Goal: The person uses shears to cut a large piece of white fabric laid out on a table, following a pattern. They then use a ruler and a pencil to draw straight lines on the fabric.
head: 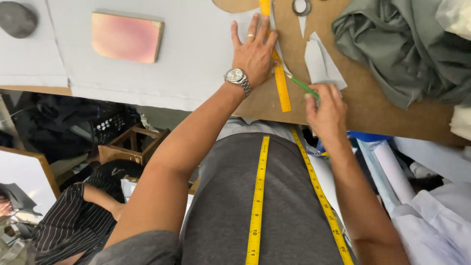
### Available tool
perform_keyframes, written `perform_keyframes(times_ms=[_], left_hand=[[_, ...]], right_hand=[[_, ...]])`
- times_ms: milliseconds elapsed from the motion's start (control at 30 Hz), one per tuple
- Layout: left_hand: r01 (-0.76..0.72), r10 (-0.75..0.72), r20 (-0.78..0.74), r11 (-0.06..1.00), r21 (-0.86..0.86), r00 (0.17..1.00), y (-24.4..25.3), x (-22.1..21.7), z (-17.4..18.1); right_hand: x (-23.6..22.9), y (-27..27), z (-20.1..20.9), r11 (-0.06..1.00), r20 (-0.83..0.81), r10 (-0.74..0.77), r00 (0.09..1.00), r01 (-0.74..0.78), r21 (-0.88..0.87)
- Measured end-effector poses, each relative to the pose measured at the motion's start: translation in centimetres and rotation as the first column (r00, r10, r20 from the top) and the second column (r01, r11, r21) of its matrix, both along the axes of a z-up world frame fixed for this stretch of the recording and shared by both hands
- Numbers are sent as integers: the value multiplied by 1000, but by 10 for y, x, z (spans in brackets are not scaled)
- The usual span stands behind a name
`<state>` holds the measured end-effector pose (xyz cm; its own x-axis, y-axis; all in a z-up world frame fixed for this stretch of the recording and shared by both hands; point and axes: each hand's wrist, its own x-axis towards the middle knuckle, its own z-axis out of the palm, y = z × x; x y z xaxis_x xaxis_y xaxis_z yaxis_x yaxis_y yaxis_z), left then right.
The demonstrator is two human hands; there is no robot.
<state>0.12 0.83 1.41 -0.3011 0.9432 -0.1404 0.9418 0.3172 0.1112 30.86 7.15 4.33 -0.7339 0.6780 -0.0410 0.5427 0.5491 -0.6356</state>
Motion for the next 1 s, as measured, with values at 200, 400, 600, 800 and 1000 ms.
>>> perform_keyframes(times_ms=[200, 400, 600, 800, 1000], left_hand=[[-19, 20, 107, 1000, -11, 994, -2, -35, 20], [264, -275, 56, 953, 146, 960, -75, -115, 9], [497, -505, 92, 862, 98, 858, -106, -153, -16], [583, -640, 84, 740, 336, 764, -69, -175, -38], [477, -489, -26, 836, 271, 872, 52, -181, -55]], right_hand=[[-55, -49, -43, 991, 54, -126, 991, 128, -45], [-53, -71, -40, 930, 132, -319, 939, 337, -148], [-35, -141, -55, 632, 1, -698, 716, 616, -469], [-49, -198, -27, 507, 104, -741, 664, 654, -561], [-36, -172, -60, 663, 127, -734, 668, 744, -83]])
